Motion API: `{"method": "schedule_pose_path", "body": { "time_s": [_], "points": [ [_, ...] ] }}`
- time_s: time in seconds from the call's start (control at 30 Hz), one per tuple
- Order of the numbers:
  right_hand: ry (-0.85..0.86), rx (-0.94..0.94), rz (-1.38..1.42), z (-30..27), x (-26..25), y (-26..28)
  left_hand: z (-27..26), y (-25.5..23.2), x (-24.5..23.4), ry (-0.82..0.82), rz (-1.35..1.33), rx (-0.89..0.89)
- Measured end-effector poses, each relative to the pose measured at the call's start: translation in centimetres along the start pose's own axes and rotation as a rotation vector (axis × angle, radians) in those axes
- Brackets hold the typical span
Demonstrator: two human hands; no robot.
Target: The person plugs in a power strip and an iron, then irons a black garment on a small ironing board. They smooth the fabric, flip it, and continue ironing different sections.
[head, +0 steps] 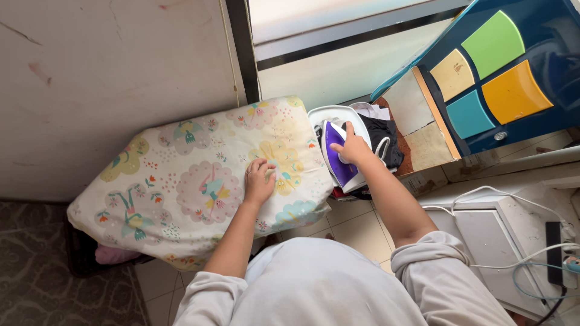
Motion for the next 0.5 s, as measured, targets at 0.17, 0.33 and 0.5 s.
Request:
{"method": "schedule_pose_path", "body": {
  "time_s": [0.17, 0.33, 0.5],
  "points": [
    [0.187, -0.111, -0.188, -0.1, -0.5, -0.3, -0.5, -1.4, -0.2, 0.005, -0.078, -0.063],
    [0.178, -0.082, -0.143, -0.9, -1.4, 0.7, -1.3, -2.7, -0.2, 0.004, -0.113, -0.078],
    [0.198, -0.194, -0.262, -1.9, -2.6, 1.6, -2.3, -3.1, -0.3, -0.022, -0.103, -0.078]
  ]
}}
Point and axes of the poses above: each hand's wrist, its own z-axis towards the middle knuckle, its own x-axis out of the palm, y = z × x, the point moved 1 cm from there along z, towards the middle knuckle, and after that the axes turned 2 degrees about y, right-handed, at the moved point
